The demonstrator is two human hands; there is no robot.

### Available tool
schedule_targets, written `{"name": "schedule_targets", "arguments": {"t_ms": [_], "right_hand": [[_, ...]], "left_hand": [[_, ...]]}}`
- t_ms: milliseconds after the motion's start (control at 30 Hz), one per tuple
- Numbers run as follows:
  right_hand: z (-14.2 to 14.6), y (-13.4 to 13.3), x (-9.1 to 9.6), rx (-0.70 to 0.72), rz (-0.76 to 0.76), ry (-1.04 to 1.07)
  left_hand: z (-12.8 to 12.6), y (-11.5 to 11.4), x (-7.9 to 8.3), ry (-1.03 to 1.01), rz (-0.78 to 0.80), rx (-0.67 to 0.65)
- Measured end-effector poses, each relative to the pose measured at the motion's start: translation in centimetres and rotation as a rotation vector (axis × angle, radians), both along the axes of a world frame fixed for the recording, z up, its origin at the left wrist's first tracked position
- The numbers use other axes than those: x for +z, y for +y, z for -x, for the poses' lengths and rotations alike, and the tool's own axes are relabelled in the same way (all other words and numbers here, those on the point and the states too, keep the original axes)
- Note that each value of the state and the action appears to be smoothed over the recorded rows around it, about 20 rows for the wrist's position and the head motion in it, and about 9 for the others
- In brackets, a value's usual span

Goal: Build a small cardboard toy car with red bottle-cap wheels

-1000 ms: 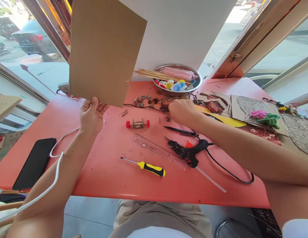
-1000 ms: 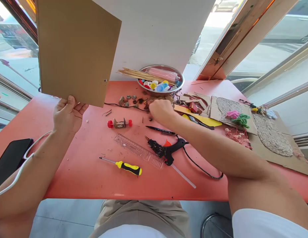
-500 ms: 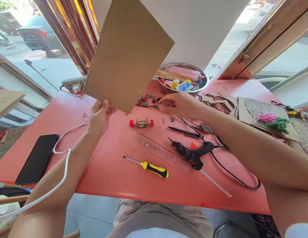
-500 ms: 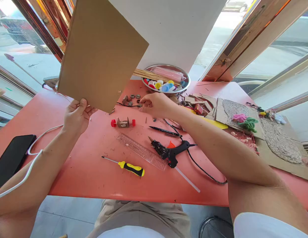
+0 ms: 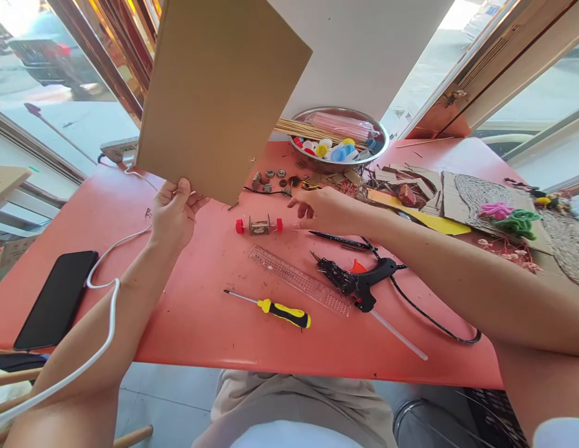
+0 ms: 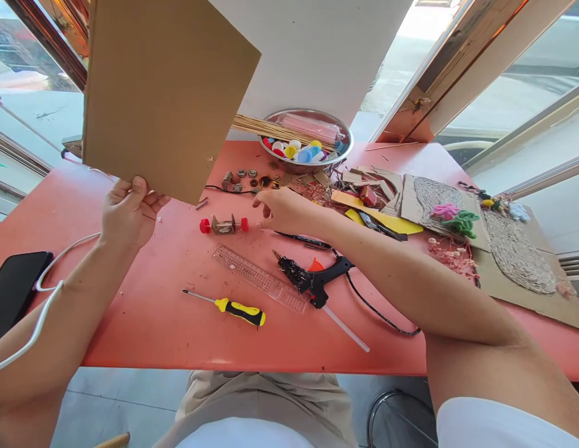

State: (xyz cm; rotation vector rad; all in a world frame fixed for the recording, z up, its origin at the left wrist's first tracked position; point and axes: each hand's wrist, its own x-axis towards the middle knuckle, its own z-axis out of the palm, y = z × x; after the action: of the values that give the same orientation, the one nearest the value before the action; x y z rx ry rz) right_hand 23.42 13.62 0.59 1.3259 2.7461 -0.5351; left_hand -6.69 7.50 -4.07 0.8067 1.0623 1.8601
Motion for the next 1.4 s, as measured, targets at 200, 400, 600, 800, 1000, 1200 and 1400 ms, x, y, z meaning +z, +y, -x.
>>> {"name": "schedule_targets", "arguments": {"t_ms": [200, 400, 600, 800, 1000, 1200, 1400], "right_hand": [[0.7, -1.1, 0.4, 0.09, 0.031, 0.0], [2.0, -2.3, 0.8, 0.071, 0.026, -0.085], [3.0, -3.1, 1.2, 0.038, -0.013, -0.176], [3.3, -3.4, 1.6, 0.083, -0.059, -0.231], [3.3, -3.0, 0.9, 0.092, -0.066, -0.192], [2.1, -3.8, 1.2, 0.065, -0.118, -0.187], [1.2, -5.6, 2.4, 0.24, -0.085, -0.284]], "left_hand": [[-0.5, -0.2, 0.5, -0.072, 0.029, 0.048], [0.1, -0.2, 0.0, -0.029, 0.022, 0.02], [0.8, 0.2, -0.9, 0.019, 0.01, -0.029], [1.1, 0.2, -1.0, 0.037, -0.005, -0.044], [0.3, -0.2, -0.2, -0.004, 0.021, -0.014], [-0.2, -0.4, 0.3, 0.001, 0.03, 0.004], [-0.3, -0.5, 0.6, 0.028, 0.022, 0.009]]}}
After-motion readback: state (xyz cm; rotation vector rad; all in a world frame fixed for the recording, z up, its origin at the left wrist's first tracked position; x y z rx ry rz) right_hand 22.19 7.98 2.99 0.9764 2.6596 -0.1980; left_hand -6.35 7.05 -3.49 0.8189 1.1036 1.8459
